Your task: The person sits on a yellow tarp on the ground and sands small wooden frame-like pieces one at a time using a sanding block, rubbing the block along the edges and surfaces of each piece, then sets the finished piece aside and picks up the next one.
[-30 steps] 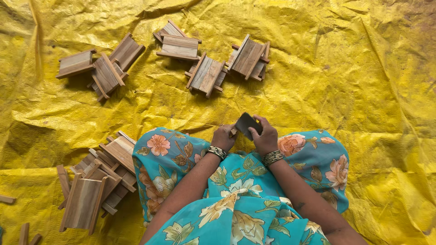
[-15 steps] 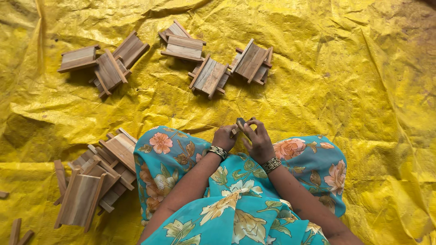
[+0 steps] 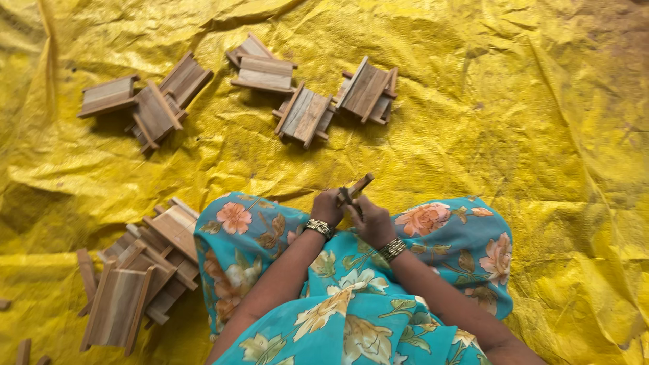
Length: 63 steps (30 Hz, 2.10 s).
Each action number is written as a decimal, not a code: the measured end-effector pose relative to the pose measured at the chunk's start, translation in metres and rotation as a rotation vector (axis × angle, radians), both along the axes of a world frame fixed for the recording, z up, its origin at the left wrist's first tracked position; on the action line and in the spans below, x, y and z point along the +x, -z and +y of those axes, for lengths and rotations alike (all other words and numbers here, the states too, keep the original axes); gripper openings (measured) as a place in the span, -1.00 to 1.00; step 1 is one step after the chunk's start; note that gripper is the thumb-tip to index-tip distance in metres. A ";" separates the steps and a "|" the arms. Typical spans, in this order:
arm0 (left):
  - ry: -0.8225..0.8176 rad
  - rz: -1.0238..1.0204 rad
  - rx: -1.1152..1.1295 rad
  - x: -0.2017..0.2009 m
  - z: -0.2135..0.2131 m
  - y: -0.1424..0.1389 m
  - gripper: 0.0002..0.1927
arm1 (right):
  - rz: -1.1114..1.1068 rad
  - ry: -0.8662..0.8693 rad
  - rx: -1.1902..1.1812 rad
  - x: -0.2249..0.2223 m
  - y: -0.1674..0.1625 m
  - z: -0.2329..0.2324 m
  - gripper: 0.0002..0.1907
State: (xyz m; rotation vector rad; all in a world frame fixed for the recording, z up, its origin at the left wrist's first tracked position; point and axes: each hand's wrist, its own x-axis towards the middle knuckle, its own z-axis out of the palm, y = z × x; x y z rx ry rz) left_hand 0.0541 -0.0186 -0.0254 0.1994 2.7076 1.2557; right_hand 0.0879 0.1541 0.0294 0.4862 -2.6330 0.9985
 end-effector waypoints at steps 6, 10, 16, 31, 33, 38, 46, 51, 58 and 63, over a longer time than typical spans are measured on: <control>-0.024 0.123 0.050 0.000 -0.001 -0.001 -0.76 | -0.125 0.175 0.094 -0.007 0.000 0.003 -0.81; -0.006 0.019 -0.035 0.001 -0.002 -0.002 -0.72 | -0.133 0.054 0.059 -0.007 -0.003 0.001 -0.86; -0.012 0.105 0.037 0.001 -0.001 0.000 -0.76 | -0.109 0.198 0.122 -0.008 -0.009 -0.003 -0.79; -0.004 0.086 -0.058 0.002 -0.002 0.002 -0.77 | -0.149 0.254 0.203 -0.007 0.004 0.001 -0.74; 0.013 0.175 0.015 0.003 -0.002 0.000 -0.76 | -0.123 0.285 0.190 -0.006 0.006 0.003 -0.72; 0.003 0.058 -0.042 0.003 -0.003 0.001 -0.66 | -0.180 0.061 0.227 -0.006 0.009 0.003 -0.82; 0.005 0.026 -0.044 0.002 -0.004 0.002 -0.78 | -0.111 0.163 0.350 -0.010 0.017 0.004 -0.77; -0.048 0.122 0.064 0.002 -0.003 0.000 -0.77 | -0.143 0.242 0.244 -0.007 0.013 0.003 -0.70; -0.049 0.006 0.016 0.000 -0.003 -0.001 -0.77 | -0.195 0.214 0.296 -0.014 0.000 0.006 -0.75; 0.013 0.173 0.021 0.001 -0.001 -0.004 -0.77 | -0.170 0.093 0.285 -0.022 -0.012 0.011 -0.74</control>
